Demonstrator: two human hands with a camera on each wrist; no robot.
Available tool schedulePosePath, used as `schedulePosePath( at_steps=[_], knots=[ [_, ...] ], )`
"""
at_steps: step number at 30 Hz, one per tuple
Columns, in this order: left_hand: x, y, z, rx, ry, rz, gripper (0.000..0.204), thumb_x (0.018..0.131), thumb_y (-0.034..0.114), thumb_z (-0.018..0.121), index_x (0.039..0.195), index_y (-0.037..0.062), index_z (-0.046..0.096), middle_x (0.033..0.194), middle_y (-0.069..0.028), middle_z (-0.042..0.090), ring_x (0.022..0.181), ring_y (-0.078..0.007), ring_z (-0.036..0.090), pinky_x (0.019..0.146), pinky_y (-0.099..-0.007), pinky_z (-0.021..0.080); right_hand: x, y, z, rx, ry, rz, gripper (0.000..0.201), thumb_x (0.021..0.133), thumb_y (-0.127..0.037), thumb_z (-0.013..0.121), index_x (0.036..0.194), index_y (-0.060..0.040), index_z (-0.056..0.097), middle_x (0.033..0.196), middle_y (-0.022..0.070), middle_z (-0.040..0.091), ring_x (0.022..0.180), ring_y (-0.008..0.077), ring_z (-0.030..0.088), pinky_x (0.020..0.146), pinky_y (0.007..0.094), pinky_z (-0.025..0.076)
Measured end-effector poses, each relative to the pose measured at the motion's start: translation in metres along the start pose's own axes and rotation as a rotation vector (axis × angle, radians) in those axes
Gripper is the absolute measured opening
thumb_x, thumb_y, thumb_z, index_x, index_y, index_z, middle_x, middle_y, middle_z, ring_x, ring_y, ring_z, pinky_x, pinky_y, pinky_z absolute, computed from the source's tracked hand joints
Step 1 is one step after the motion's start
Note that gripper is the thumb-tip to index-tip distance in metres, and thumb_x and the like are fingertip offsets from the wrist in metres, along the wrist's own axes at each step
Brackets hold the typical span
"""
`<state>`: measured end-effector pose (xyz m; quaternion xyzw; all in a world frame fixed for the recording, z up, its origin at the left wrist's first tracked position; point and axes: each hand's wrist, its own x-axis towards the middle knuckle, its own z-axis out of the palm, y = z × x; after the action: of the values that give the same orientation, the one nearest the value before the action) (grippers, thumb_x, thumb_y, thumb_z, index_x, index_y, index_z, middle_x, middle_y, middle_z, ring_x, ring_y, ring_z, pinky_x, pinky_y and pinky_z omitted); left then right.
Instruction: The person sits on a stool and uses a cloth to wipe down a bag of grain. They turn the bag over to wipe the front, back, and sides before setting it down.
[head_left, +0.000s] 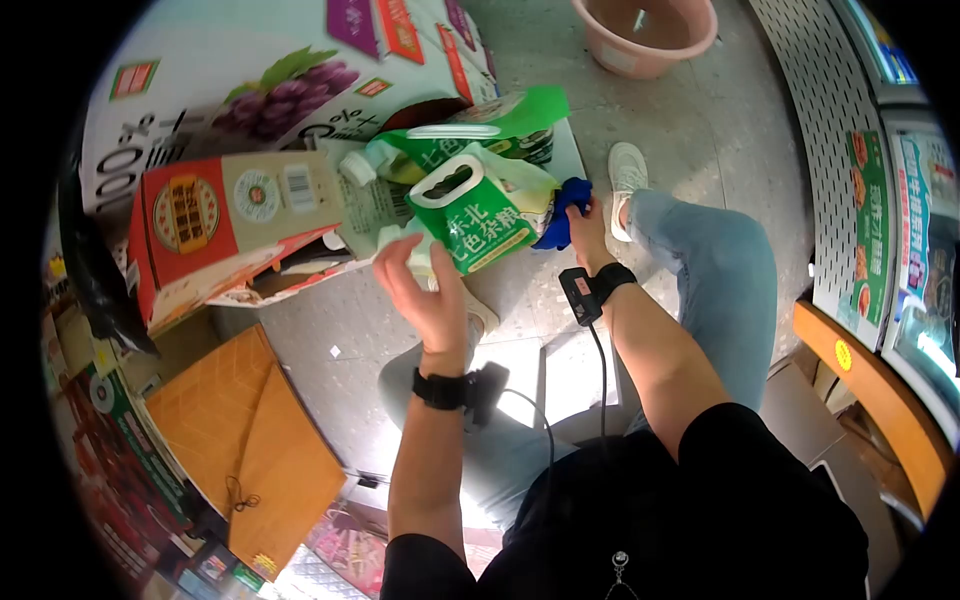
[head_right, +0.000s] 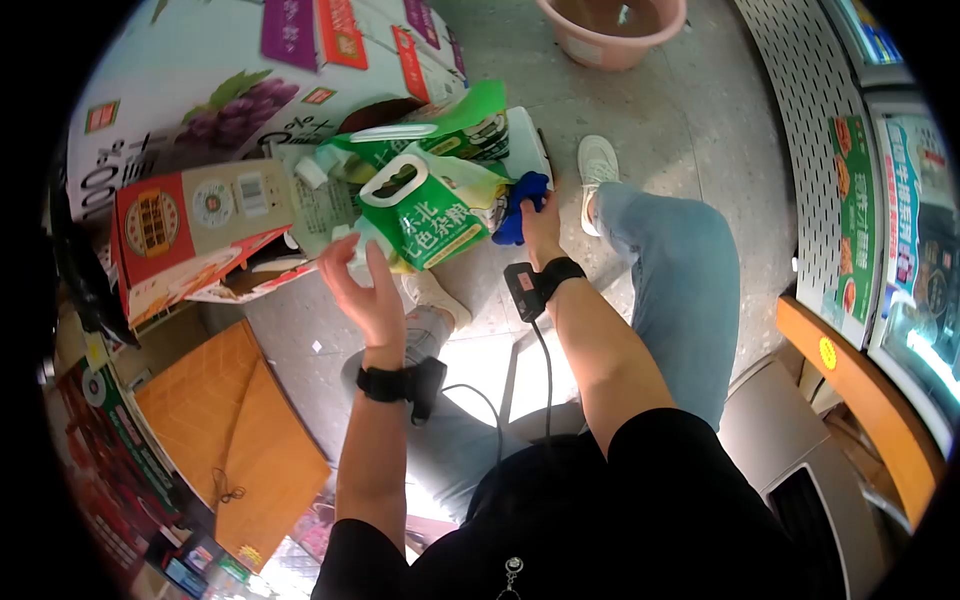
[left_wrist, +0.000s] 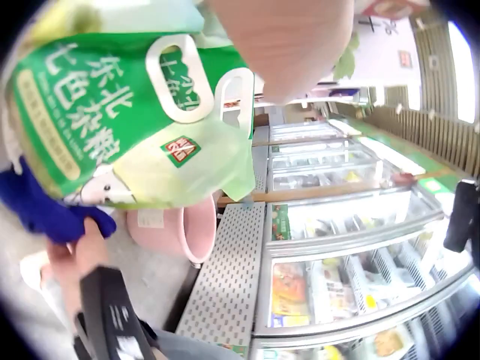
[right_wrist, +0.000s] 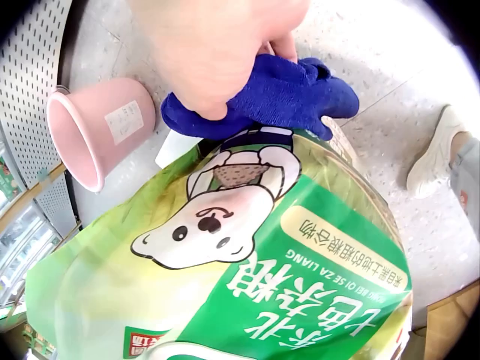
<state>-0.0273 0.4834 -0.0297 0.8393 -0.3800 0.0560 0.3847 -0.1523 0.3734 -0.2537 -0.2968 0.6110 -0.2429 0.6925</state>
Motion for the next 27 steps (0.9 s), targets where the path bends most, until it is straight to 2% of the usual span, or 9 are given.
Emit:
schedulePosePath(
  at_steps=[1,2,4,6,9,10,19,21,27],
  knots=[
    [-0.014,-0.01,0.0,-0.048,0.01,-0.152,0.03,0.079,0.008,0.062,0.105,0.0007,0.05,0.107,-0.0117,0.05,0.099,-0.0253,0.048,0.083,-0.0356,0.041,0.008,0.007,0.004,-0.064,-0.006,-0.122,0.048,0.08,-0.015,0.058,0.122,-0.0089,0.036,0.1,0.0107,0.054,0.084,0.0193,0.056,0.065,0.0307,0.05],
    [-0.028,-0.022,0.001,-0.045,0.036,-0.173,0.03,0.079,0.008,0.062,0.105,0.0007,0.05,0.107,-0.0117,0.05,0.099,-0.0253,0.048,0.083,-0.0356,0.041,0.005,0.017,-0.004,-0.063,-0.006,0.032,0.048,0.079,-0.014,0.058,0.121,-0.0106,0.037,0.099,0.0111,0.054,0.081,0.0198,0.057,0.059,0.0302,0.05],
    [-0.056,-0.05,0.007,-0.14,0.181,-0.562,0.048,0.082,0.012,0.061,0.122,-0.0013,0.038,0.111,-0.0129,0.048,0.092,-0.0212,0.047,0.078,-0.0335,0.04,-0.01,0.004,-0.004,-0.041,-0.049,0.152,0.05,0.074,-0.013,0.06,0.118,-0.0149,0.038,0.097,0.0115,0.054,0.069,0.0215,0.058,0.046,0.0297,0.052],
    [-0.079,-0.09,0.022,-0.302,0.177,-0.73,0.055,0.084,0.019,0.059,0.129,0.0022,0.031,0.117,-0.0107,0.045,0.094,-0.0188,0.045,0.078,-0.0325,0.04,-0.03,-0.003,0.002,0.107,-0.122,0.279,0.041,0.076,-0.009,0.057,0.112,-0.0116,0.04,0.091,0.0108,0.053,0.066,0.0245,0.059,0.049,0.034,0.055],
    [-0.055,-0.098,0.022,-0.746,-0.305,-1.167,0.061,0.09,0.043,0.046,0.14,0.0189,0.019,0.134,-0.0056,0.034,0.116,-0.0233,0.04,0.087,-0.0399,0.037,-0.049,-0.004,0.004,0.259,-0.245,0.336,0.022,0.079,-0.006,0.054,0.1,-0.005,0.047,0.089,0.0108,0.053,0.071,0.0267,0.059,0.058,0.0387,0.057],
    [-0.053,-0.099,0.02,-0.756,-0.327,-1.117,0.061,0.09,0.048,0.043,0.14,0.026,0.017,0.135,-0.0029,0.034,0.12,-0.0249,0.038,0.088,-0.0408,0.035,-0.056,-0.006,0.006,0.264,-0.252,0.332,0.019,0.08,-0.006,0.054,0.098,-0.0041,0.048,0.088,0.0106,0.052,0.073,0.0263,0.059,0.061,0.0398,0.057],
    [-0.068,-0.115,0.019,-1.184,-0.292,-1.097,0.063,0.094,0.039,0.041,0.144,0.0243,0.006,0.143,-0.0069,0.027,0.13,-0.0301,0.027,0.103,-0.0455,0.025,-0.101,-0.044,0.032,0.191,-0.339,0.354,0.018,0.078,-0.01,0.062,0.093,-0.0073,0.053,0.086,0.0059,0.053,0.088,0.0205,0.056,0.073,0.0383,0.053],
    [-0.077,-0.12,0.023,-1.267,-0.206,-1.137,0.061,0.094,0.037,0.041,0.144,0.019,0.012,0.142,-0.007,0.027,0.131,-0.029,0.026,0.104,-0.0446,0.025,-0.11,-0.054,0.052,0.032,-0.349,0.215,0.026,0.08,-0.011,0.061,0.103,-0.0096,0.05,0.094,0.0072,0.057,0.087,0.0199,0.058,0.066,0.0353,0.054],
    [-0.085,-0.133,0.025,-1.459,-0.211,-1.08,0.054,0.095,0.032,0.04,0.142,0.0131,0.021,0.141,-0.0063,0.029,0.131,-0.0265,0.028,0.103,-0.0439,0.025,-0.123,-0.083,0.109,-0.078,-0.439,-0.017,0.031,0.077,-0.02,0.069,0.096,-0.0146,0.045,0.088,0.003,0.053,0.075,0.0156,0.054,0.065,0.0327,0.052]
  ],
)
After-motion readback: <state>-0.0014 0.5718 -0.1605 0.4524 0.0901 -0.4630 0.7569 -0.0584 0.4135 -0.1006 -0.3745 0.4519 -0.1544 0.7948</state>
